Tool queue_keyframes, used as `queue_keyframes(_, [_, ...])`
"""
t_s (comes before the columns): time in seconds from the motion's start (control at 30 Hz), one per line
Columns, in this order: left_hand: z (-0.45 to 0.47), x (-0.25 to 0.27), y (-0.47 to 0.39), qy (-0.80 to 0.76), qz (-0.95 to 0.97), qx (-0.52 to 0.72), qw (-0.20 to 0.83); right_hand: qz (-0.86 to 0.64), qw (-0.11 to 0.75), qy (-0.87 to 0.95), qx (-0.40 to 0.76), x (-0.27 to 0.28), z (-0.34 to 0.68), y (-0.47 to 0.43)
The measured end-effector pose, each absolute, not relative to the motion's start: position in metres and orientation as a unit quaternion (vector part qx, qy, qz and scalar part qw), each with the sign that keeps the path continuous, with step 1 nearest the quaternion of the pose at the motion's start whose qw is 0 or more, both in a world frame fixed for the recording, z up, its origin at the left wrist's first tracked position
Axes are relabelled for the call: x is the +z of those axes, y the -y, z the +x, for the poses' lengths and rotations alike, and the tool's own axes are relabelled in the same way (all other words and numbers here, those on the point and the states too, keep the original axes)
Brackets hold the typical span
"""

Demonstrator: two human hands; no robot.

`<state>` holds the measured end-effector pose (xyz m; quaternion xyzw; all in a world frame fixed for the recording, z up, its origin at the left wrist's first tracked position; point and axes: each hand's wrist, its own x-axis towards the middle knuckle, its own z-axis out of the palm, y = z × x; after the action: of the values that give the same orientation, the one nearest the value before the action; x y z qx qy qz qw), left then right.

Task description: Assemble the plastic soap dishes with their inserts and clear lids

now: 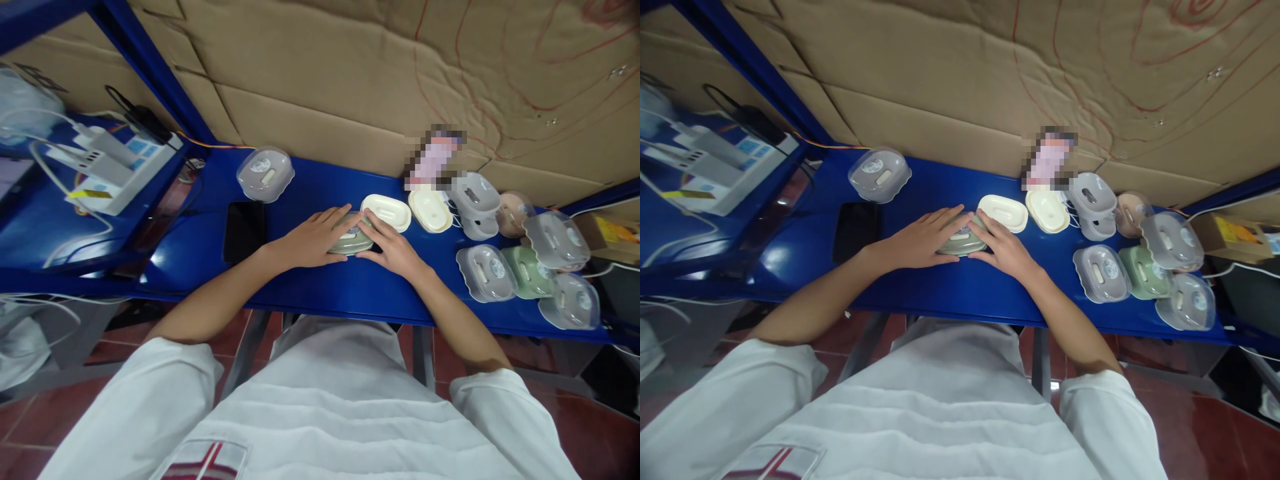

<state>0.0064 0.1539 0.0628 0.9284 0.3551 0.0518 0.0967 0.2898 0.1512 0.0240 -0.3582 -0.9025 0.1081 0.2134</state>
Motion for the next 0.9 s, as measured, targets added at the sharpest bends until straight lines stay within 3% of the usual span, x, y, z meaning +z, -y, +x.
queue_keyframes(0.3, [-0.002,0.063,-0.161,-0.365,0.923,0.069,0.102,-0.38,0.173,0.903,0.104,0.032,0.286,-0.155])
queue_keyframes(0.53, [-0.019,0.059,-0.184,-0.468,0.871,0.149,0.022,-0.499,0.177,0.847,0.047,0.037,0.306,-0.16])
queue_keyframes(0.63, [-0.019,0.061,-0.187,-0.488,0.855,0.177,0.009,-0.474,0.188,0.857,0.08,0.041,0.309,-0.16])
queue_keyframes(0.77, [-0.006,0.06,-0.176,-0.403,0.903,0.143,0.042,-0.428,0.26,0.857,0.125,0.054,0.315,-0.16])
queue_keyframes(0.9, [0.008,0.052,-0.159,-0.267,0.954,0.088,0.099,-0.587,0.257,0.768,-0.002,0.059,0.336,-0.168])
